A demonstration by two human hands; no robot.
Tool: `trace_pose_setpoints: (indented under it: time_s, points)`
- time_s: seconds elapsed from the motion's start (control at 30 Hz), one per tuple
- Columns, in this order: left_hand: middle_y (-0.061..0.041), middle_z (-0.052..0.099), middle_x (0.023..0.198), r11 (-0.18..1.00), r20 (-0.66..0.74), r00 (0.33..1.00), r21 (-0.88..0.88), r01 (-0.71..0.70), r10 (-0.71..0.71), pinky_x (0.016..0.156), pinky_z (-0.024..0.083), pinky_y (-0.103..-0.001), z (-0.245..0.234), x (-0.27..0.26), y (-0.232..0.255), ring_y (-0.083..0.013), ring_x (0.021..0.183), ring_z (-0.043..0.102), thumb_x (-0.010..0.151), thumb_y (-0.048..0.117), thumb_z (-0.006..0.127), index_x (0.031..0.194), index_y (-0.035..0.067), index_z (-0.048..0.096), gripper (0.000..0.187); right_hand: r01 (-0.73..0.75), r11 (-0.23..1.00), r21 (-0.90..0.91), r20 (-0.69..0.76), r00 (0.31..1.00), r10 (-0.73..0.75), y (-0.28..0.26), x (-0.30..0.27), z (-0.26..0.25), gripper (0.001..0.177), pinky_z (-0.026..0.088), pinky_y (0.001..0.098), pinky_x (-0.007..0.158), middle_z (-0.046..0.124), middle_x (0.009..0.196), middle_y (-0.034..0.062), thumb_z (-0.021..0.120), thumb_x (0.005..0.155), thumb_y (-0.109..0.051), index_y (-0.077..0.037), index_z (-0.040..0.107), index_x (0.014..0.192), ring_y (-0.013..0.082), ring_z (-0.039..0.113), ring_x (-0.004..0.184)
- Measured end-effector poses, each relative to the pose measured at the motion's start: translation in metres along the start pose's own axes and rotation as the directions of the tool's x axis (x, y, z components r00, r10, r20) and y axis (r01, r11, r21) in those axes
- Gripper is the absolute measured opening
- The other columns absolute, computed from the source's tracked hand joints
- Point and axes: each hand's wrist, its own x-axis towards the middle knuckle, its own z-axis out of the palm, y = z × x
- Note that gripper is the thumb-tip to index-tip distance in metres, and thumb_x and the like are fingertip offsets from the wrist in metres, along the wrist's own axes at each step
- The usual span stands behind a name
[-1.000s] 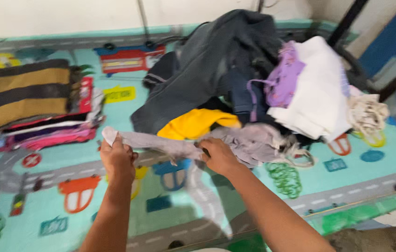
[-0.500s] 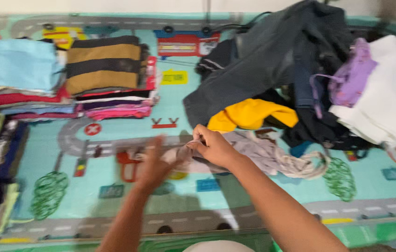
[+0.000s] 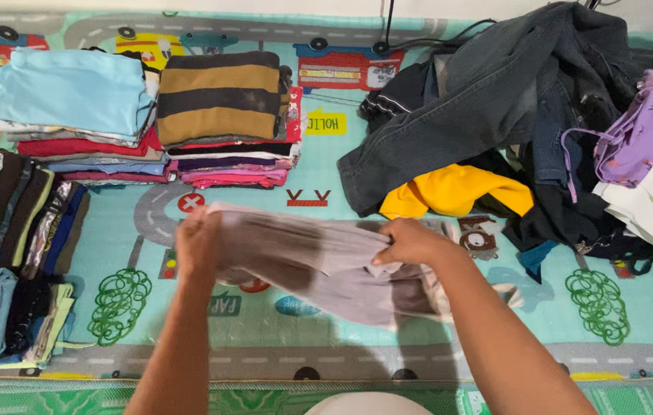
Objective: The person picks up several garments from a pile, smooths them flat on a table, and folds them into small rectangular shapes before placing them onto a stack of folded items.
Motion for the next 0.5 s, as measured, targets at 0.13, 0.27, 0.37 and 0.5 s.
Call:
trace_pose_setpoints:
  time_s: [0.13,0.27,0.37,0.5]
  points:
    - [0.004,0.065,0.080,0.986,-0.158,0.981,0.140,-0.094,0.116,0.061,0.043,-0.029,-0.029,0.013,0.017,-0.0076,0.071,0.052,0.095,0.025,0.059,0.101,0.008,0.070,0.021,-0.077,0.995,-0.070,-0.237,0.970,0.058,0.025,0.006,-0.010,0.045,0.055,0.0409,0.079,0.076,0.094,0.0184,0.087,0.071,-0.031,-0.004,0.073,0.105,0.0288,0.073,0.088]
    - [-0.003,0.060,0.083,0.993,-0.271,0.962,0.121,-0.002,0.034,0.064,0.041,-0.033,-0.056,0.019,0.007,-0.0123,0.074,0.049,0.101,0.022,0.061,0.099,0.001,0.071,0.024,-0.147,0.989,0.027,-0.582,0.802,0.136,0.048,0.016,-0.008,0.038,0.051,0.0371,0.077,0.072,0.098,0.0157,0.081,0.080,-0.023,-0.008,0.070,0.113,0.0278,0.067,0.088]
    - [-0.011,0.061,0.091,0.963,-0.277,0.959,0.269,0.025,0.053,0.070,0.044,-0.039,-0.058,0.022,0.011,-0.0186,0.081,0.052,0.101,0.023,0.065,0.105,-0.001,0.068,0.025,0.226,0.923,0.310,-0.555,0.832,-0.018,0.045,0.029,0.001,0.029,0.050,0.0327,0.073,0.065,0.093,0.0113,0.079,0.088,-0.017,-0.002,0.066,0.110,0.0190,0.060,0.084]
    - [-0.018,0.068,0.114,0.877,0.182,0.981,0.458,-0.145,0.067,0.089,0.053,-0.043,0.004,-0.014,0.056,-0.0277,0.100,0.067,0.088,0.027,0.079,0.135,0.004,0.056,0.057,0.432,0.819,0.377,-0.461,0.854,-0.238,0.002,0.041,0.012,0.026,0.051,0.0269,0.081,0.068,0.097,0.0025,0.068,0.088,-0.007,-0.002,0.068,0.113,0.0121,0.062,0.092]
